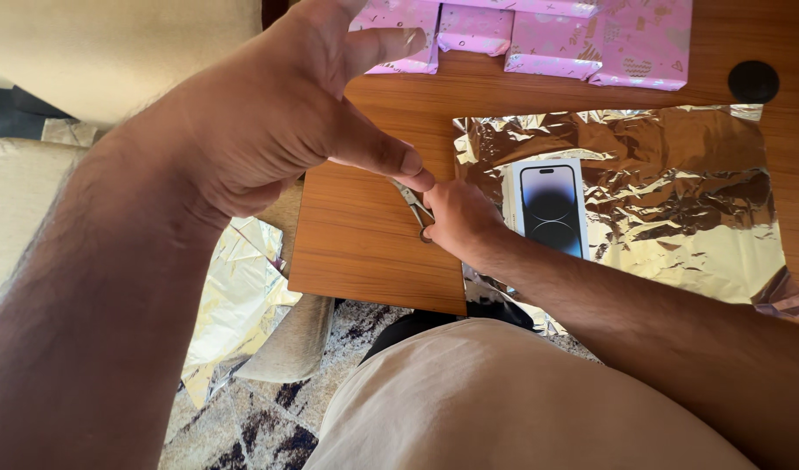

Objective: The person wraps a small box in pink patterned wrapping paper, folds the edges, and secures them with tape. They then place an iPhone box on a sheet of gold foil, fold the foil around it, and tape the edges to complete the wrapping.

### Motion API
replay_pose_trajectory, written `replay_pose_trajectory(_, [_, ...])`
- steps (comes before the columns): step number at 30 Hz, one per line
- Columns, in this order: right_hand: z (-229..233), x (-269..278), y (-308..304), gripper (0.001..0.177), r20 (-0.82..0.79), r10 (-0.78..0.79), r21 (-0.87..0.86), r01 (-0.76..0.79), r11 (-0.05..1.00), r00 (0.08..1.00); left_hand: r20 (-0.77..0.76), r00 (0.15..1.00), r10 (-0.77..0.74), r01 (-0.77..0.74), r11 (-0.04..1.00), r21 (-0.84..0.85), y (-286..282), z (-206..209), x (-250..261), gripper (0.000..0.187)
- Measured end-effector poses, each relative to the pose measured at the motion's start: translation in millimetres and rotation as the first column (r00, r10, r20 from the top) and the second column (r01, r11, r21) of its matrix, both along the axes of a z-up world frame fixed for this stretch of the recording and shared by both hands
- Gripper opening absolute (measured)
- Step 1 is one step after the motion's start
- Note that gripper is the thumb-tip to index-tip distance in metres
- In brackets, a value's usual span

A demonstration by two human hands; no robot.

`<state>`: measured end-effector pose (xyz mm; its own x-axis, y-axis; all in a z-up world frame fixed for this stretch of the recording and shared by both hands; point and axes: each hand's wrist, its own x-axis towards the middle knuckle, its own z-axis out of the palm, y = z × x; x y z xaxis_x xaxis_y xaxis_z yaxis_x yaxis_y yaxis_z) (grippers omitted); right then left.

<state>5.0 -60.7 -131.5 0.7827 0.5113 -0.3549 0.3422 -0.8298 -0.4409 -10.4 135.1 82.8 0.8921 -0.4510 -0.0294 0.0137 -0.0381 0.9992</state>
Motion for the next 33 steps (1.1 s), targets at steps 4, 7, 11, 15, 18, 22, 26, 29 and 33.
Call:
replay_pose_trajectory(4, [23.3,0.5,-5.0,0.023,-0.072,-0.244,0.254,0.255,0.933,0.967,-0.027,1.000,-0.009,0.007,0.999,-0.054,-0.8,-1.9,1.5,0.111])
replay_pose_trajectory(7, [58.5,12.2,-13.7,0.049,-0.777,-0.145,0.472,0.718,0.512,0.613,-0.005,0.999,-0.048,0.047,0.996,-0.076,-4.4,-4.3,4.3,0.108])
replay_pose_trajectory(11, [110.3,10.0,-31.2,0.066,-0.940,0.169,0.331,0.915,0.230,0.298,-0.028,0.998,-0.053,0.050,0.996,-0.079,-11.7,-5.4,6.2,0.112])
replay_pose_trajectory(15, [142.3,8.0,-42.9,0.064,-0.938,0.194,0.332,0.904,0.269,0.286,-0.040,0.995,-0.087,0.081,0.987,-0.137,-20.0,-3.2,8.7,0.113])
replay_pose_trajectory(18, [151.1,7.8,-52.3,0.056,-0.924,0.136,0.381,0.874,0.301,0.356,0.027,0.992,-0.121,0.122,0.991,-0.061,-23.9,0.2,10.7,0.110])
replay_pose_trajectory(22, [151.2,9.3,-58.0,0.044,-0.861,0.074,0.500,0.813,0.299,0.503,-0.009,0.991,-0.132,0.132,0.990,-0.046,-30.9,-0.1,9.9,0.113])
replay_pose_trajectory(26, [154.3,7.9,-63.5,0.041,-0.821,-0.027,0.548,0.801,0.240,0.570,0.081,0.984,-0.159,0.161,0.987,-0.007,-38.5,-5.8,11.9,0.112])
replay_pose_trajectory(29, [156.0,1.9,-65.1,0.041,-0.731,-0.071,0.657,0.728,0.196,0.679,-0.042,0.996,-0.084,0.082,0.996,-0.043,-40.5,-11.7,10.2,0.112])
replay_pose_trajectory(33, [157.2,-9.9,-67.5,0.036,-0.532,-0.181,0.800,0.561,0.212,0.827,-0.150,0.988,0.042,-0.059,0.992,-0.113,-43.1,-22.6,4.2,0.105])
